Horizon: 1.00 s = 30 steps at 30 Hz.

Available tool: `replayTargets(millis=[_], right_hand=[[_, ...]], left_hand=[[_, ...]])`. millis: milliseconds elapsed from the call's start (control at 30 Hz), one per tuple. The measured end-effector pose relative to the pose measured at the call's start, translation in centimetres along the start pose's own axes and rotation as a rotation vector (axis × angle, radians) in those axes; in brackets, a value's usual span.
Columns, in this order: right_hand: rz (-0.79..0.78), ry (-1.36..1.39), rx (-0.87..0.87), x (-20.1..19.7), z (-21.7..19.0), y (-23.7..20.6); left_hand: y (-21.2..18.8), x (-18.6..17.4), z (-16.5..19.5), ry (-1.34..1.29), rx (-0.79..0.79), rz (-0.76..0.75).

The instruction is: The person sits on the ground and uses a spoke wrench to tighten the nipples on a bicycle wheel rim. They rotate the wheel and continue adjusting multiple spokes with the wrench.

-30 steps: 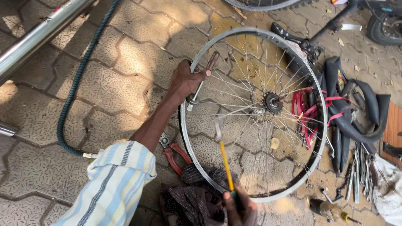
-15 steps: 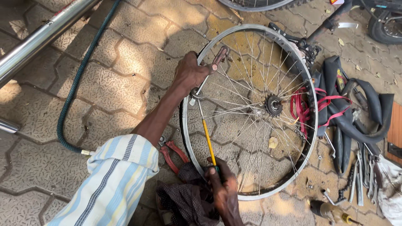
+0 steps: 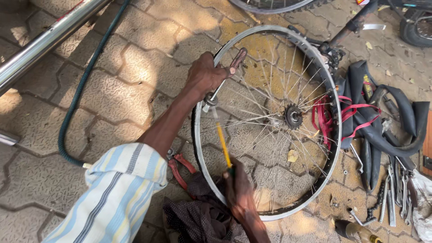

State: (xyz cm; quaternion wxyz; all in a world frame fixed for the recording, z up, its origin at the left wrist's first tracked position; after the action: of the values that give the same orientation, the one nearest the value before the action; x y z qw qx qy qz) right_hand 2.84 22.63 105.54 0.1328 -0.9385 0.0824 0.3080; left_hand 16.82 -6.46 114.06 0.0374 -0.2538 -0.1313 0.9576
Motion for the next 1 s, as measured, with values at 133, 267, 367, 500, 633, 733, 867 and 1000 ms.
replayTargets(millis=[133,267,367,500,633,733,867,1000], right_hand=[[-0.024,0.097,-0.020,-0.5,-0.8,0.3],[0.016,0.230,0.207,-2.2,-0.3,-1.0],[0.050,0.436,0.302,-3.0,0.5,-1.7],[0.004,0.206,0.344,-3.6,0.6,-1.2],[-0.094,0.423,0.482,-2.9,-1.8,-0.3],[-0.128,0.570,0.472,-2.7,-4.1,0.1],[-0.176,0.512,0.464,-3.1,-5.5,0.1],[-0.225,0.679,0.491,-2.9,-5.4,0.2]], left_hand=[[0.1,0.4,0.9,-0.005,-0.028,-0.036],[0.5,0.4,1.9,0.064,-0.047,-0.041],[0.5,0.7,1.8,0.029,-0.077,-0.046],[0.3,1.2,1.5,-0.005,-0.096,-0.051],[0.1,1.1,2.5,0.036,-0.013,-0.078],[-0.3,0.9,4.3,0.058,0.020,-0.084],[-1.8,0.9,5.4,0.075,-0.027,-0.095],[-2.3,0.6,6.3,0.061,0.008,-0.077]])
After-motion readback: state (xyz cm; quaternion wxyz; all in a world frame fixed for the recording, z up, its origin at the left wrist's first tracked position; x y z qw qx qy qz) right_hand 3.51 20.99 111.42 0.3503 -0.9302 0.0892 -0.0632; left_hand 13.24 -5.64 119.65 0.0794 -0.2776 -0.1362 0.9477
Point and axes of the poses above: each hand's wrist, its own y-axis towards the middle knuckle, its own x-axis out of the palm, z = x × y, the point moved 3 cm from there along y, towards the middle knuckle, and after that the axes turned 6 degrees about z, right-handed, at the moved point
